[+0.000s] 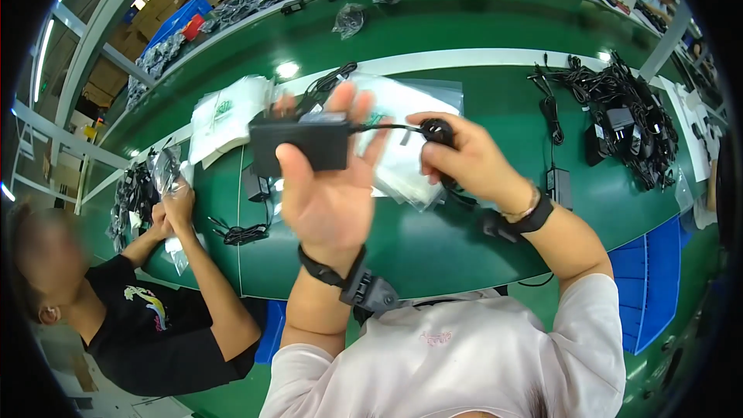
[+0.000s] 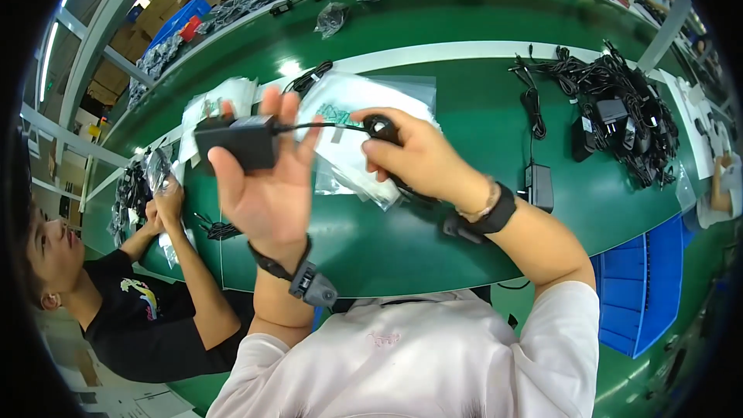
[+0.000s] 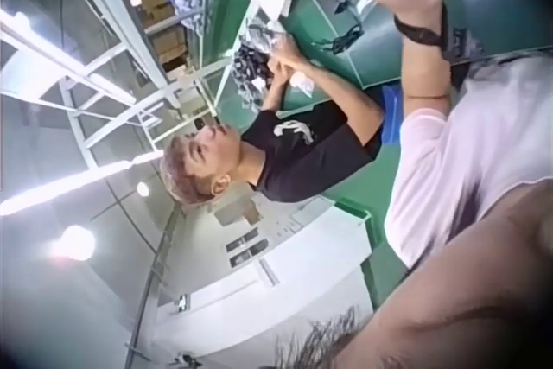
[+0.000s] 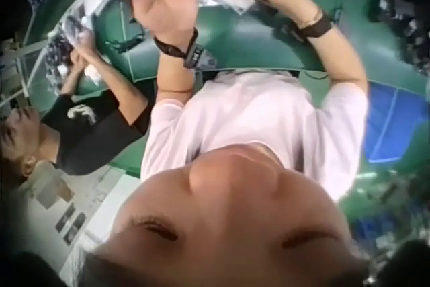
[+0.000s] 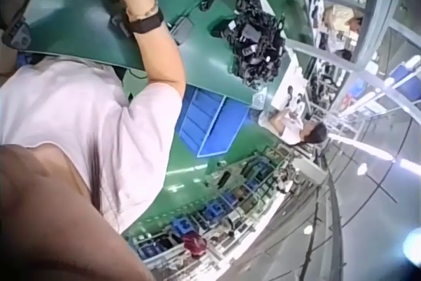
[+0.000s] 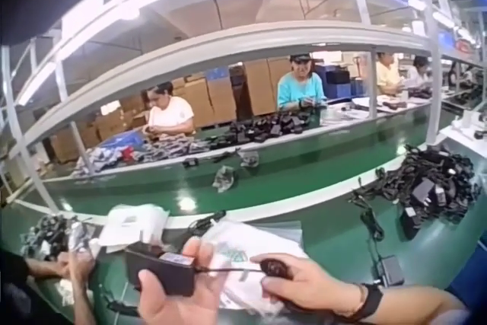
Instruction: The person packages power adapters by hand, picking up an adapter, wrapping its cord around the body, and sliding it into a plastic bag. This process is repeated with several more adapters throughout the video.
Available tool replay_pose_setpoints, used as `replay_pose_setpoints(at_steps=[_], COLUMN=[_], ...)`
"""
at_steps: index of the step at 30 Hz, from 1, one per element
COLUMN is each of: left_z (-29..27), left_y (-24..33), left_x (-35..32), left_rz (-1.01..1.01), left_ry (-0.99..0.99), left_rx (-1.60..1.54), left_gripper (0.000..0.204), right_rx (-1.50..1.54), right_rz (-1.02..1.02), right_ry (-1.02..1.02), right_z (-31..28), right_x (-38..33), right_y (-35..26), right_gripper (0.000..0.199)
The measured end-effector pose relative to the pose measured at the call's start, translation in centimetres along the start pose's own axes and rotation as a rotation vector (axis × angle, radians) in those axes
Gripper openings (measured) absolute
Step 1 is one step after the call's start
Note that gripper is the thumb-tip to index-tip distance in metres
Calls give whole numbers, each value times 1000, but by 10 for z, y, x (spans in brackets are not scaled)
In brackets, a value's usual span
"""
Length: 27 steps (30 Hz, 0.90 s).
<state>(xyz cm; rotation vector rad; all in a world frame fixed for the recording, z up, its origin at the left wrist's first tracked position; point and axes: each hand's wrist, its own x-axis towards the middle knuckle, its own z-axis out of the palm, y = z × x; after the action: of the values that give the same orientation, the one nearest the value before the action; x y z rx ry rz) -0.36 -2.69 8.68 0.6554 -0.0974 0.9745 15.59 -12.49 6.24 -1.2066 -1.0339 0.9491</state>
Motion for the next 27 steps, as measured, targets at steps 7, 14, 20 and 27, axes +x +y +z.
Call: replay_pose_setpoints(at_steps=[7,14,20,27], left_z=[-45,-43,-45,-54], left_y=[13,-13,-21,-22], left_x=[11,3,-1,-3], left_rz=[-185,-351,-340,-134], left_ry=[-44,163,195,166], left_rx=[396,481,482,624], left_gripper=[40,35,35,42], right_rx=[258,-308,-204,-309], right_rz=[97,-168,-230,-315], right_ry=[100,94,-114,-174], right_z=[4,17,25,43], right_x=[23,31,35,22], right_y=[-14,25,41,41], right_gripper=[42,45,54,81])
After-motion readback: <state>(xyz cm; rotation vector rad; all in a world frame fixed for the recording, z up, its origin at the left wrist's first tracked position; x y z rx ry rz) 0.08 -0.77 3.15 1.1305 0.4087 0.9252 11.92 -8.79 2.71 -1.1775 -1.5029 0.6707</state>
